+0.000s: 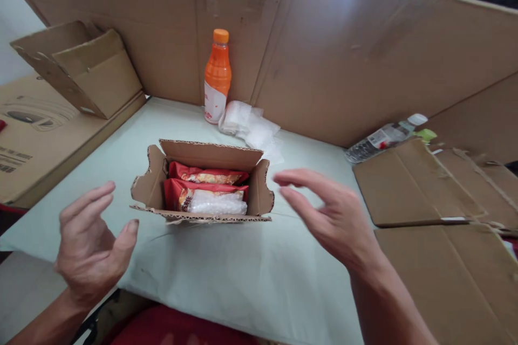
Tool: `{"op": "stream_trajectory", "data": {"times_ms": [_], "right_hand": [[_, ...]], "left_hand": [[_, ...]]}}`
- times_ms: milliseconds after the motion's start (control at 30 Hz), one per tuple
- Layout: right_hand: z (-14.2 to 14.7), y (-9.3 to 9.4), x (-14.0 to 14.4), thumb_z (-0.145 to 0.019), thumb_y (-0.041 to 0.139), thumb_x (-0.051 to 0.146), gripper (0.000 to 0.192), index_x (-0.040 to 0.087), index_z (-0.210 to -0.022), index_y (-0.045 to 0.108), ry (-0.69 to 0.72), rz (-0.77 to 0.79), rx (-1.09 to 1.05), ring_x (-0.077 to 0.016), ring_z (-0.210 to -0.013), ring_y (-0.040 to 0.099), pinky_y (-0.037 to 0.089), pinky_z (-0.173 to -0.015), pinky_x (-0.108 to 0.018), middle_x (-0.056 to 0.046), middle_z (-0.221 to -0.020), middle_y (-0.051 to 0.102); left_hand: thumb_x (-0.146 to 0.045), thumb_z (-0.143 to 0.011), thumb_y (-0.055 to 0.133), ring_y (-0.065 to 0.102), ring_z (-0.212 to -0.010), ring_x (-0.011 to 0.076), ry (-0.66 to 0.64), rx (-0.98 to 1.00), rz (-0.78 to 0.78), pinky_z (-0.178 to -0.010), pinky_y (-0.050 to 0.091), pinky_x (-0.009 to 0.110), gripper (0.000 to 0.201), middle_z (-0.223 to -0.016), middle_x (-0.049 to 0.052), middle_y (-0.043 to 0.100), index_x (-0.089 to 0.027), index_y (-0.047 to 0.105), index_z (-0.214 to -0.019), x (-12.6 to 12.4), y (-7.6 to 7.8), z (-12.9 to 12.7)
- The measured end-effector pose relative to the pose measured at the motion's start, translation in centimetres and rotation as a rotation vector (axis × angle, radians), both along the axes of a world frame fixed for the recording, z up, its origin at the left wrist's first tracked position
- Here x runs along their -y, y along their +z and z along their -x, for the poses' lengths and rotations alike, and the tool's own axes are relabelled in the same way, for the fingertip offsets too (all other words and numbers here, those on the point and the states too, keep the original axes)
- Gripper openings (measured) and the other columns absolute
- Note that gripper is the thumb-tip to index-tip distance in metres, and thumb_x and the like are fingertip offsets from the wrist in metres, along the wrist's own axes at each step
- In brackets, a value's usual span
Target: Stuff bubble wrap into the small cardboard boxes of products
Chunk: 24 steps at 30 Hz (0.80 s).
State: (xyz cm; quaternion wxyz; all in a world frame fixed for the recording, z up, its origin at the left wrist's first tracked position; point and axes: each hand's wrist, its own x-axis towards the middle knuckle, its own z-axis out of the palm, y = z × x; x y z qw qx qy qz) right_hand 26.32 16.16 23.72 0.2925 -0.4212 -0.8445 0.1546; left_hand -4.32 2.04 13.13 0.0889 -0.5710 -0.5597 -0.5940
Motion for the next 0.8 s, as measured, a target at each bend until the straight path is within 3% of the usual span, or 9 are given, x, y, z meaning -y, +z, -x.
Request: {"op": "stream_trajectory", "data": {"times_ms": [67, 100, 167, 267, 333, 400, 533, 667, 800], "right_hand": [[-2.9, -2.8, 1.8, -0.094, 0.062, 0.040, 0.019, 0.027, -0.104, 0.073, -0.293, 0.049, -0.112, -0.0216, -0.092, 0.072, 0.057, -0.087, -0.037, -0.002, -0.096, 0.077], [-3.6, -4.7, 2.6, -0.094, 0.062, 0.043, 0.023, 0.026, -0.107, 0.072, -0.332, 0.099, -0.144, -0.0218, -0.091, 0.072, 0.058, -0.086, -0.037, -0.004, -0.098, 0.076], [-3.4, -8.9, 3.9, -0.092, 0.062, 0.046, 0.033, 0.023, -0.115, 0.068, -0.296, 0.181, -0.176, -0.0208, -0.085, 0.070, 0.058, -0.082, -0.036, -0.006, -0.103, 0.075], [0.1, -13.5, 4.1, -0.089, 0.062, 0.048, 0.033, 0.020, -0.106, 0.065, -0.195, 0.244, -0.210, -0.0209, -0.082, 0.068, 0.058, -0.073, -0.033, -0.008, -0.098, 0.072], [2.7, -14.5, 3.1, -0.089, 0.060, 0.049, 0.032, 0.019, -0.102, 0.063, -0.174, 0.285, -0.260, -0.0211, -0.079, 0.067, 0.055, -0.062, -0.029, -0.008, -0.092, 0.071], [3.8, -14.2, 1.7, -0.090, 0.056, 0.050, 0.036, 0.018, -0.106, 0.061, -0.177, 0.321, -0.315, -0.0203, -0.076, 0.066, 0.052, -0.056, -0.027, -0.009, -0.095, 0.071], [0.7, -13.9, 0.8, -0.091, 0.055, 0.050, 0.037, 0.018, -0.107, 0.062, -0.259, 0.312, -0.341, -0.0188, -0.075, 0.066, 0.052, -0.061, -0.027, -0.008, -0.094, 0.072], [-3.4, -16.0, 4.0, -0.089, 0.059, 0.059, 0.043, 0.019, -0.099, 0.067, -0.373, 0.346, -0.360, -0.0227, -0.079, 0.068, 0.055, -0.068, -0.032, -0.008, -0.088, 0.074], [-1.7, -17.4, 6.2, -0.085, 0.060, 0.066, 0.050, 0.019, -0.098, 0.069, -0.287, 0.442, -0.424, -0.0286, -0.090, 0.069, 0.058, -0.078, -0.039, -0.012, -0.097, 0.075]], "left_hand": [[-0.015, -0.084, 0.070, 0.052, -0.134, 0.0291, -0.039, 0.174, 0.140, -0.117, 0.041, 0.052, 0.066, -0.144, 0.011, 0.052, -0.029, 0.049, -0.146, 0.4, -2.0, 0.3], [-0.018, -0.086, 0.070, 0.051, -0.136, 0.0290, -0.069, 0.244, 0.239, -0.118, 0.041, 0.051, 0.066, -0.146, 0.012, 0.051, -0.027, 0.047, -0.147, 0.6, -3.0, 0.3], [-0.025, -0.089, 0.068, 0.052, -0.136, 0.0284, -0.129, 0.352, 0.421, -0.116, 0.044, 0.047, 0.065, -0.147, 0.013, 0.051, -0.025, 0.042, -0.149, 0.9, -4.9, 0.1], [-0.033, -0.089, 0.066, 0.060, -0.127, 0.0269, -0.219, 0.474, 0.552, -0.106, 0.053, 0.041, 0.061, -0.138, 0.014, 0.058, -0.022, 0.043, -0.145, 0.3, -6.6, -0.5], [-0.035, -0.088, 0.066, 0.064, -0.121, 0.0265, -0.258, 0.532, 0.536, -0.102, 0.055, 0.041, 0.060, -0.135, 0.015, 0.059, -0.020, 0.044, -0.142, -1.1, -6.6, -0.8], [-0.035, -0.086, 0.066, 0.064, -0.119, 0.0272, -0.285, 0.561, 0.496, -0.102, 0.054, 0.044, 0.063, -0.136, 0.017, 0.058, -0.018, 0.042, -0.142, -2.9, -6.1, -1.5], [-0.030, -0.084, 0.065, 0.061, -0.124, 0.0298, -0.342, 0.463, 0.464, -0.104, 0.053, 0.049, 0.069, -0.140, 0.019, 0.055, -0.018, 0.039, -0.147, -4.5, -5.3, -4.4], [-0.025, -0.084, 0.064, 0.056, -0.132, 0.0331, -0.344, 0.197, 0.449, -0.107, 0.051, 0.052, 0.070, -0.143, 0.018, 0.055, -0.021, 0.039, -0.150, -0.3, -6.6, -6.3], [-0.032, -0.086, 0.068, 0.057, -0.132, 0.0375, -0.144, 0.060, 0.505, -0.106, 0.052, 0.057, 0.069, -0.141, 0.018, 0.057, -0.022, 0.043, -0.148, 5.1, -8.8, -3.4]]}}
